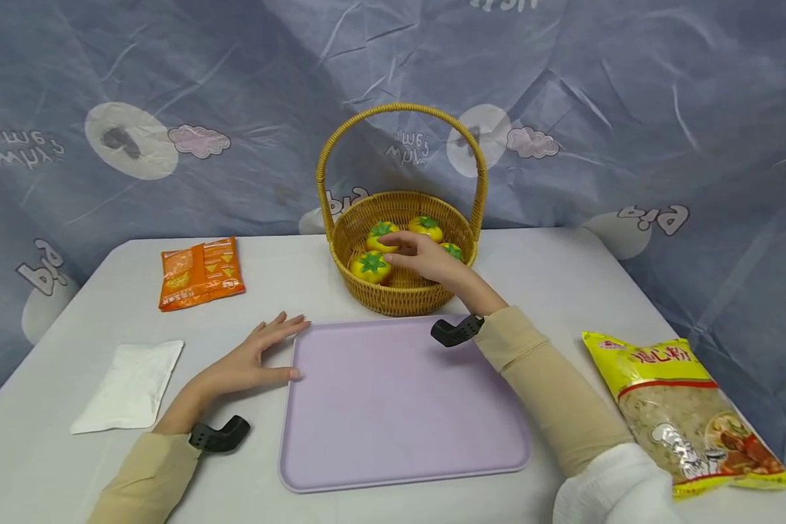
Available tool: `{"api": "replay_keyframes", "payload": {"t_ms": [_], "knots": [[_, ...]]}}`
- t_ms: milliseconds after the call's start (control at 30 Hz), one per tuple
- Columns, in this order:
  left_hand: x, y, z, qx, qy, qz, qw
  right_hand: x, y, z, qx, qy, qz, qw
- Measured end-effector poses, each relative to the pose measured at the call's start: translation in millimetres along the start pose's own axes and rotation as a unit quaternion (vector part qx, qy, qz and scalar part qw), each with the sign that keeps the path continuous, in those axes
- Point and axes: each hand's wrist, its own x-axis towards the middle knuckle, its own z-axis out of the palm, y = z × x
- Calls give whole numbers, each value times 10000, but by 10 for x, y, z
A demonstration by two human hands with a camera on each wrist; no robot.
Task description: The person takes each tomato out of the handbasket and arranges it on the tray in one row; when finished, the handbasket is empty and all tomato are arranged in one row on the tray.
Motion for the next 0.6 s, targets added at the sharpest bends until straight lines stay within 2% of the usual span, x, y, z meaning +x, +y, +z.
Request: {"api": "replay_keyframes", "payload": {"t_ms": [133, 333, 500, 600], "knots": [[-5, -7, 13, 79, -143, -72, 9998, 52, 16, 32, -128, -294, 353, 9989], [-2, 16, -10, 63, -198, -427, 9989, 148, 12, 34, -371, -557, 430, 9968], [5, 39, -38, 106, -199, -466, 9987, 251, 12, 42, -933, -766, 491, 9915], [-4, 45, -42, 75, -206, -465, 9987, 297, 23, 66, -1005, -1010, 667, 9875]]}}
